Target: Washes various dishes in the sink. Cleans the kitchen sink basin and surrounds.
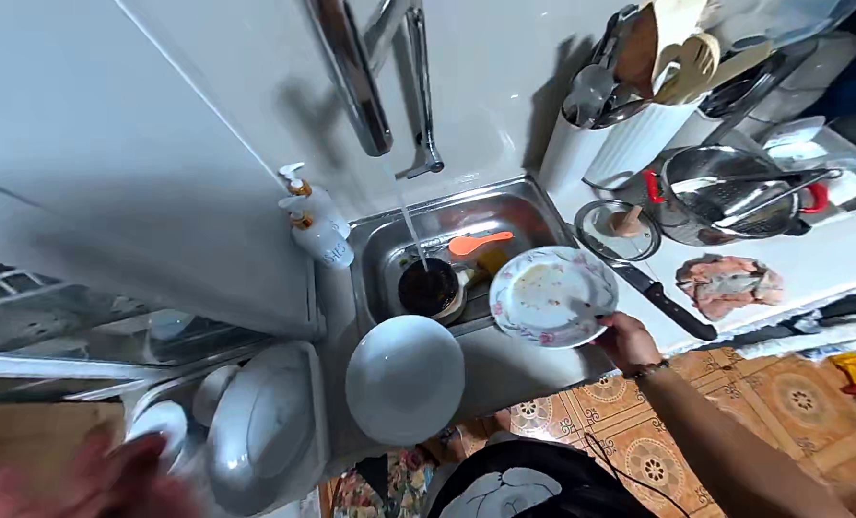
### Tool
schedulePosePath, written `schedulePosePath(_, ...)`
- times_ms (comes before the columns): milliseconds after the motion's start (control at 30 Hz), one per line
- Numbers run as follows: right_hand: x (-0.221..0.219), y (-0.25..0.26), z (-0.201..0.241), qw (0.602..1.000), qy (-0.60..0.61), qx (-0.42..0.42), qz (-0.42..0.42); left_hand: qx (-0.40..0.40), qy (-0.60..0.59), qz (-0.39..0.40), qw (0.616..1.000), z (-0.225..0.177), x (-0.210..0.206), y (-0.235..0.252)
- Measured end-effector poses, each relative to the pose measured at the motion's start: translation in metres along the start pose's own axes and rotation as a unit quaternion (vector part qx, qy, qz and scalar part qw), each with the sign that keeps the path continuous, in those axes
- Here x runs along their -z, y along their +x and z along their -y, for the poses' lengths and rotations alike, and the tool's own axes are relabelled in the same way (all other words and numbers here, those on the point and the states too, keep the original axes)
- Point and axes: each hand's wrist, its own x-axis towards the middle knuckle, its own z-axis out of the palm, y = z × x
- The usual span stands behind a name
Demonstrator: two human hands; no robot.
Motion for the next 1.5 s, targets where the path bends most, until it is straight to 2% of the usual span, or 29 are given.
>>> schedulePosePath(33, -0.02, 0.011, 0.001, 1.0, 0.005, 0.012, 0.018, 0.004, -0.009, 0.074, 0.997, 0.056, -0.01, 0.01)
schedulePosePath(100, -0.066, 0.038, -0.003, 0.996, 0.056, 0.024, 0.065, 0.044, -0.015, 0.137, 0.989, 0.157, -0.072, 0.021)
schedulePosePath(167, -0.116, 0.063, -0.017, 0.984, 0.137, 0.007, 0.111, 0.205, -0.015, 0.168, 0.964, 0.213, -0.157, 0.031)
schedulePosePath(233, -0.162, 0.085, -0.034, 0.964, 0.211, -0.014, 0.158, 0.35, -0.016, 0.165, 0.922, 0.263, -0.216, 0.045)
schedulePosePath(267, -0.179, 0.095, -0.044, 0.951, 0.243, -0.025, 0.188, 0.372, -0.034, 0.144, 0.916, 0.289, -0.232, 0.054)
schedulePosePath(333, -0.199, 0.129, -0.068, 0.933, 0.255, -0.039, 0.25, 0.355, -0.064, 0.067, 0.93, 0.319, -0.253, 0.071)
schedulePosePath(400, -0.199, 0.183, -0.093, 0.957, 0.12, 0.004, 0.264, 0.338, -0.038, 0.023, 0.94, 0.314, -0.276, 0.09)
schedulePosePath(433, -0.192, 0.216, -0.108, 0.97, -0.023, 0.052, 0.236, 0.328, 0.002, 0.022, 0.944, 0.304, -0.289, 0.096)
schedulePosePath(467, -0.182, 0.25, -0.126, 0.955, -0.194, 0.101, 0.201, 0.317, 0.055, 0.031, 0.946, 0.29, -0.303, 0.101)
schedulePosePath(500, -0.172, 0.281, -0.145, 0.904, -0.366, 0.134, 0.175, 0.31, 0.109, 0.041, 0.943, 0.265, -0.321, 0.105)
schedulePosePath(533, -0.165, 0.305, -0.166, 0.832, -0.505, 0.146, 0.178, 0.312, 0.156, 0.043, 0.936, 0.237, -0.339, 0.108)
schedulePosePath(567, -0.161, 0.321, -0.188, 0.777, -0.58, 0.15, 0.192, 0.327, 0.187, 0.037, 0.926, 0.204, -0.359, 0.11)
schedulePosePath(600, -0.158, 0.332, -0.208, 0.739, -0.627, 0.155, 0.193, 0.352, 0.198, 0.034, 0.914, 0.169, -0.38, 0.111)
schedulePosePath(633, -0.155, 0.338, -0.22, 0.717, -0.655, 0.156, 0.18, 0.37, 0.203, 0.034, 0.906, 0.154, -0.39, 0.112)
schedulePosePath(667, -0.152, 0.342, -0.224, 0.713, -0.666, 0.15, 0.161, 0.374, 0.202, 0.033, 0.904, 0.161, -0.39, 0.111)
schedulePosePath(700, -0.148, 0.344, -0.217, 0.73, -0.656, 0.135, 0.137, 0.348, 0.21, 0.028, 0.913, 0.193, -0.378, 0.107)
schedulePosePath(733, -0.146, 0.342, -0.2, 0.764, -0.625, 0.115, 0.109, 0.296, 0.233, 0.007, 0.926, 0.243, -0.36, 0.103)
schedulePosePath(767, -0.147, 0.334, -0.176, 0.812, -0.569, 0.102, 0.083, 0.297, 0.235, 0.002, 0.926, 0.275, -0.343, 0.103)
schedulePosePath(833, -0.159, 0.302, -0.13, 0.91, -0.394, 0.106, 0.069, 0.312, 0.231, 0.0, 0.922, 0.291, -0.329, 0.106)
schedulePosePath(867, -0.173, 0.271, -0.11, 0.933, -0.323, 0.128, 0.1, 0.314, 0.233, -0.004, 0.921, 0.293, -0.327, 0.107)
schedulePosePath(967, -0.251, 0.152, -0.107, 0.921, -0.199, 0.225, 0.249, 0.3, 0.231, -0.02, 0.925, 0.332, -0.309, 0.099)
schedulePosePath(1033, -0.318, 0.114, -0.111, 0.897, -0.187, 0.27, 0.296, 0.272, 0.227, -0.007, 0.935, 0.355, -0.296, 0.097)
schedulePosePath(1100, -0.361, 0.12, -0.087, 0.885, -0.259, 0.301, 0.244, 0.249, 0.21, 0.005, 0.945, 0.366, -0.283, 0.096)
schedulePosePath(1133, -0.367, 0.121, -0.053, 0.878, -0.31, 0.295, 0.212, 0.256, 0.201, -0.003, 0.945, 0.36, -0.281, 0.095)
schedulePosePath(1200, -0.355, 0.13, 0.014, 0.857, -0.402, 0.257, 0.194, 0.289, 0.201, -0.027, 0.936, 0.335, -0.281, 0.091)
schedulePosePath(1267, -0.341, 0.15, 0.039, 0.866, -0.443, 0.179, 0.149, 0.291, 0.208, -0.043, 0.933, 0.309, -0.284, 0.093)
schedulePosePath(1367, -0.36, 0.189, -0.004, 0.881, -0.457, 0.119, 0.027, 0.259, 0.179, -0.026, 0.949, 0.299, -0.283, 0.094)
schedulePosePath(1433, -0.383, 0.179, -0.017, 0.888, -0.433, 0.14, 0.06, 0.24, 0.175, -0.014, 0.955, 0.307, -0.28, 0.092)
schedulePosePath(1500, -0.407, 0.152, -0.035, 0.878, -0.386, 0.246, 0.138, 0.223, 0.186, -0.022, 0.957, 0.322, -0.272, 0.095)
